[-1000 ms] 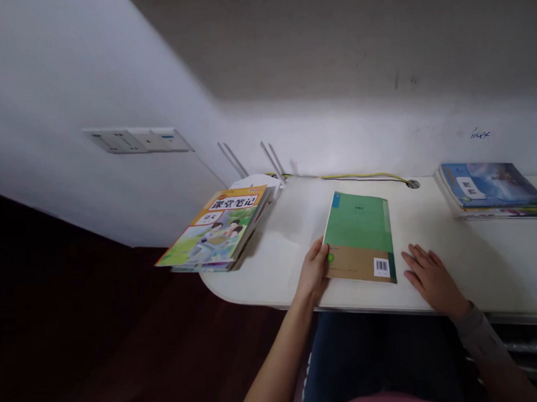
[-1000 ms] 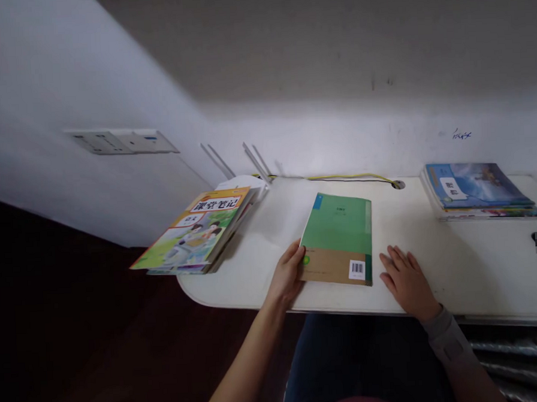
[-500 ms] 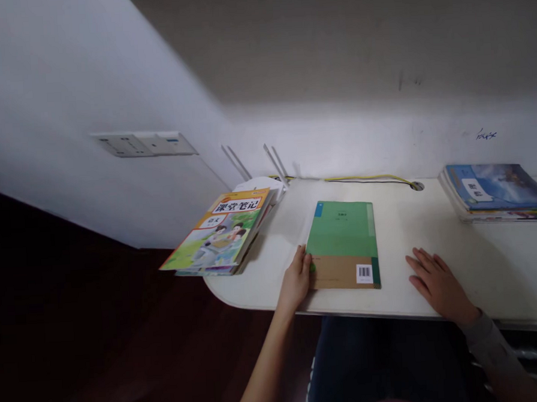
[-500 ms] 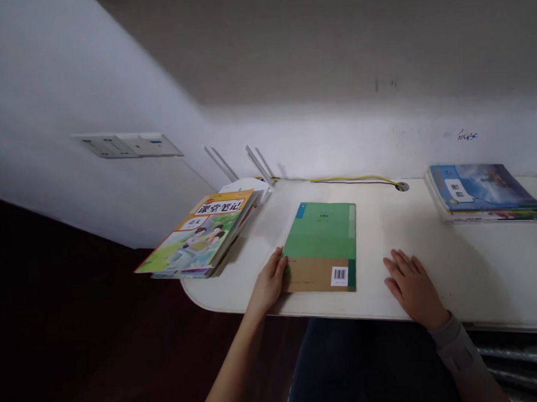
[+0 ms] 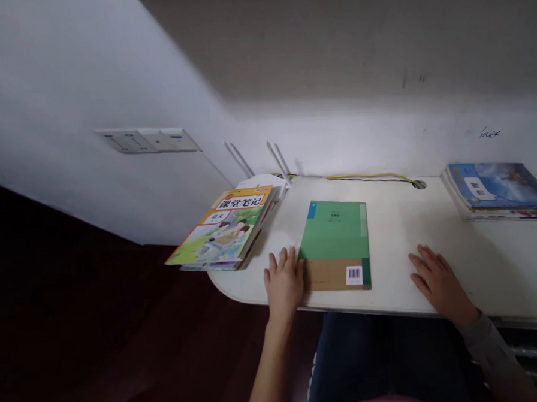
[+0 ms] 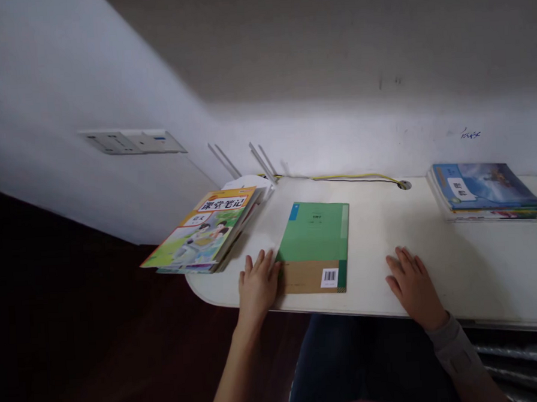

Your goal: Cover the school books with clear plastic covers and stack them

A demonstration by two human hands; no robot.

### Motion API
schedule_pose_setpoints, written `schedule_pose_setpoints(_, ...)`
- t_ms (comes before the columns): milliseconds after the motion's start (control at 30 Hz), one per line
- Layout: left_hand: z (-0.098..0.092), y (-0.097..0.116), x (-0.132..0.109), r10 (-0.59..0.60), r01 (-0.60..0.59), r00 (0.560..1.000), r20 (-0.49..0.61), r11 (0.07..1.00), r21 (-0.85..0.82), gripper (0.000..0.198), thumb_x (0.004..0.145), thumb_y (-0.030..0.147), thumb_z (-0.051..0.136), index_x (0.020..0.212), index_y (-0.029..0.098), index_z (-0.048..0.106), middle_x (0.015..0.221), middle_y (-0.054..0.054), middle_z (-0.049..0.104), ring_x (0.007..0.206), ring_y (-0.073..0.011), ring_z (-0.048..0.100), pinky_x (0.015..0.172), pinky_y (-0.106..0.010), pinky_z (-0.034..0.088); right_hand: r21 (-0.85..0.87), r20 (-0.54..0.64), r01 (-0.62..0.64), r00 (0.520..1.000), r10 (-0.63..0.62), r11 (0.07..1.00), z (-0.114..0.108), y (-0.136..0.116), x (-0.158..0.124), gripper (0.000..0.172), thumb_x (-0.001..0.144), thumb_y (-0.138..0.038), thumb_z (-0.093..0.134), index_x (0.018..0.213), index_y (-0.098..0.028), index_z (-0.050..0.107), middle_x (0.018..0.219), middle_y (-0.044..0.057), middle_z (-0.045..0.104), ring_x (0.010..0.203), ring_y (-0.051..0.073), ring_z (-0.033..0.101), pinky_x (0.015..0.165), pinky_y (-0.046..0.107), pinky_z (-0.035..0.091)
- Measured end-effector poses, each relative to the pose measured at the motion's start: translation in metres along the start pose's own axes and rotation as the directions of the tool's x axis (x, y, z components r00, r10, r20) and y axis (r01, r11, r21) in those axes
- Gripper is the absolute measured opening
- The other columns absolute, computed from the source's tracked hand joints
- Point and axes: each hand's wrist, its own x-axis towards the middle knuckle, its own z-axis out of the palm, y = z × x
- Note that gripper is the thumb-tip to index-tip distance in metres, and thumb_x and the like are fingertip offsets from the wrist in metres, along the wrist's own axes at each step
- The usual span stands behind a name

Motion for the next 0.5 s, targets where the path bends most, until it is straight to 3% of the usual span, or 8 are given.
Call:
schedule_pose_setpoints(133,-0.002,0.015,-0.017,0.006,0.005,0.998,-0.066,0.987,0.163,0.05,0.09,0.044,0.039,0.128,0.014,0.052,0.145,-0.017,0.035,0.137,-0.0395,0.02,0.102,-0.062,0.024,0.067,0.005,0.073,0.997,-0.074,0.995,-0.012,-0.036,0.008,0.04,0.093,-0.026,0.038,0.13,-0.017,0.049,0.141,0.014,0.043,0.133,0.028,0.032,0.105,0.049,0.03)
schedule_pose_setpoints(267,0.001,0.02,-0.021,0.002,0.017,0.996,-0.091,0.977,0.212,0.049,0.09,0.042,0.04,0.126,0.012,0.053,0.146,-0.018,0.032,0.136,-0.0416,0.019,0.1,-0.064,0.027,0.149,0.051,0.164,0.984,-0.174,0.975,-0.017,-0.074,0.018,0.042,0.092,-0.031,0.042,0.133,-0.02,0.046,0.144,0.011,0.038,0.135,0.027,0.028,0.107,0.052,0.026)
schedule_pose_setpoints(433,-0.005,0.017,-0.02,0.02,-0.005,0.99,-0.141,0.994,0.109,0.044,0.091,0.038,0.04,0.123,0.012,0.055,0.147,-0.019,0.031,0.137,-0.0422,0.014,0.1,-0.068,0.021,0.22,0.103,0.185,0.972,-0.212,0.958,-0.012,-0.096,0.026,0.044,0.091,-0.041,0.044,0.131,-0.022,0.047,0.143,0.009,0.04,0.135,0.027,0.029,0.108,0.054,0.025)
schedule_pose_setpoints(500,-0.012,0.023,-0.024,0.096,-0.101,0.988,-0.124,0.994,-0.04,0.044,0.091,0.036,0.039,0.127,0.014,0.052,0.146,-0.018,0.033,0.138,-0.0381,0.015,0.103,-0.065,0.021,0.232,0.114,0.177,0.972,-0.207,0.956,-0.011,-0.097,0.028,0.044,0.092,-0.042,0.043,0.131,-0.023,0.047,0.142,0.007,0.043,0.134,0.026,0.031,0.108,0.053,0.025)
